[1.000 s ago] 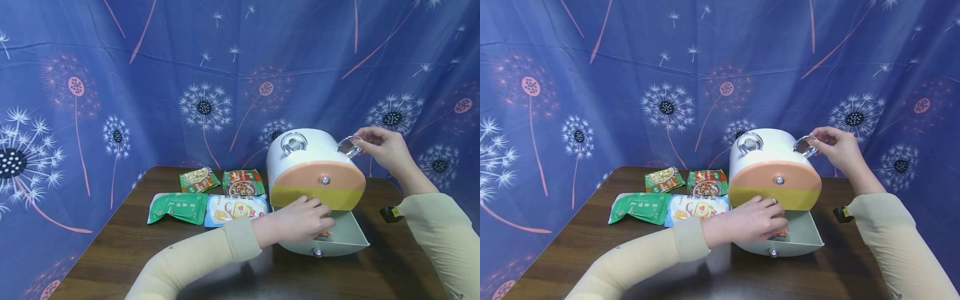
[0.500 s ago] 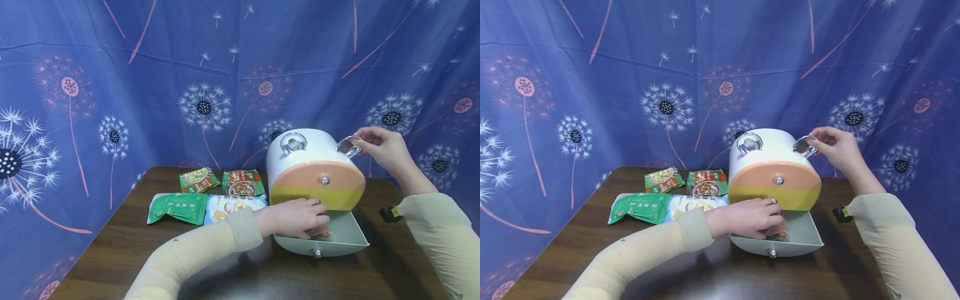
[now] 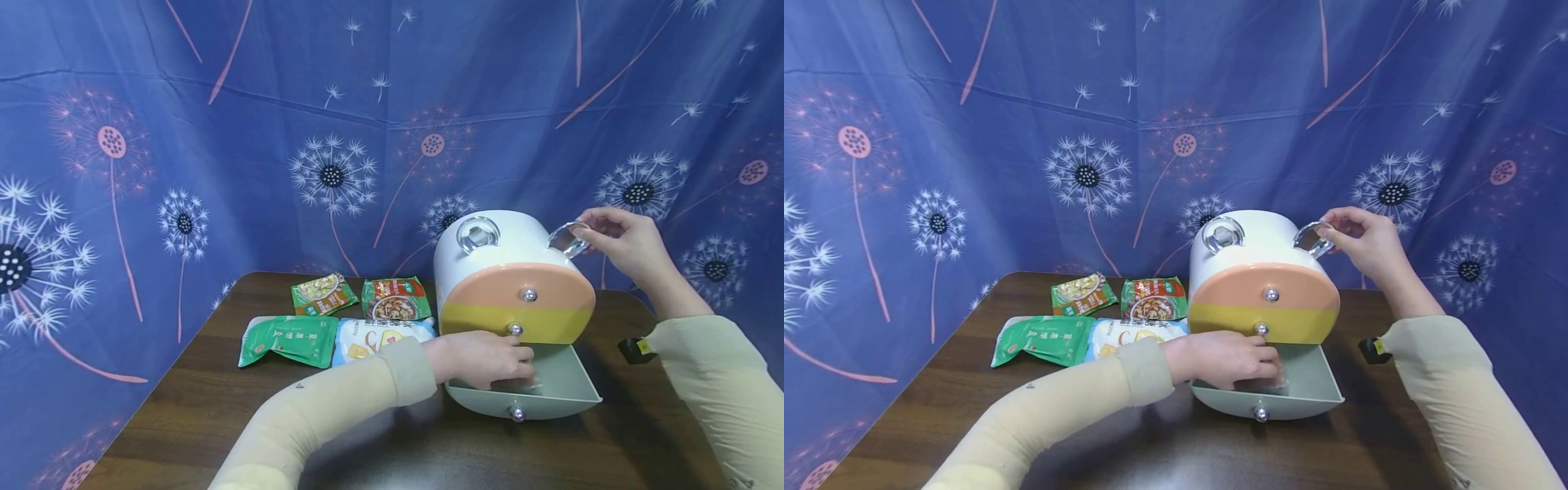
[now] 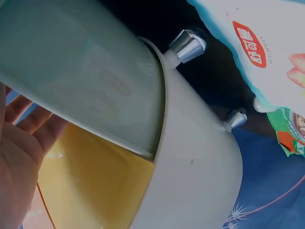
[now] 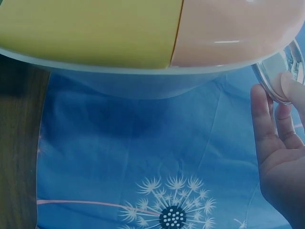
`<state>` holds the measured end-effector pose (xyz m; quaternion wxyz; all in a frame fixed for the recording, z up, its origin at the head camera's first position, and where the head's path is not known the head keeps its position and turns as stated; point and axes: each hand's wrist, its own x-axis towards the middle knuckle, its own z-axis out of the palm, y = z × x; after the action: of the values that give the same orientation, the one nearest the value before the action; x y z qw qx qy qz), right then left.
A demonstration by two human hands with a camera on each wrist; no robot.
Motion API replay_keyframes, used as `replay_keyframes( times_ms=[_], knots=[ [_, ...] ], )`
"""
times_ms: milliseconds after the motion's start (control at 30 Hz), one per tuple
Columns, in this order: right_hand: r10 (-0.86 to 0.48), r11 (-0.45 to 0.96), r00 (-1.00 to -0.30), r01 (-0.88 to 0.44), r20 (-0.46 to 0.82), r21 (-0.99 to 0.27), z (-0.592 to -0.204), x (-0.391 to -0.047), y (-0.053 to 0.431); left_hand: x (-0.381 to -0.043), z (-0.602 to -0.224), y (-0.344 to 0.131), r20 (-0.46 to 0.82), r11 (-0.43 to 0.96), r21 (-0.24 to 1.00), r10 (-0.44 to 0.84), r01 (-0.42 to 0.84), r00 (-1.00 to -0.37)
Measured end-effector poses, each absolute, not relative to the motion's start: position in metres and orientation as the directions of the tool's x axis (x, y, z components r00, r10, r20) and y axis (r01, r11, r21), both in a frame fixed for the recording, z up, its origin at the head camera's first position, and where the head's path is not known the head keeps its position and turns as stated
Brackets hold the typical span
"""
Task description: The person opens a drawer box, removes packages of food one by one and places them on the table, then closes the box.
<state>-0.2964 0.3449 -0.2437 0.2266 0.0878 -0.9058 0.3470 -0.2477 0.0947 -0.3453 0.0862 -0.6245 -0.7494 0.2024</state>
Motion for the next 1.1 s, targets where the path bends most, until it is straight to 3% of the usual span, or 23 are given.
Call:
replay_keyframes(
  times_ms=[300,767,1100],
  knots=[
    [-0.002,0.744,-0.885,-0.312,0.465,-0.591,-0.243,-0.297,0.345,-0.25,-0.347,0.101,-0.241,0.068,-0.387,0.955,0.919,-0.172],
    [0.002,0.748,-0.878,-0.317,0.479,-0.584,-0.244,-0.297,0.346,-0.258,-0.353,0.11,-0.338,0.205,-0.185,0.905,0.961,-0.258],
    [0.006,0.744,-0.884,-0.308,0.467,-0.593,-0.244,-0.298,0.343,-0.257,-0.359,0.114,-0.335,0.2,-0.247,0.9,0.948,-0.277]
  ],
)
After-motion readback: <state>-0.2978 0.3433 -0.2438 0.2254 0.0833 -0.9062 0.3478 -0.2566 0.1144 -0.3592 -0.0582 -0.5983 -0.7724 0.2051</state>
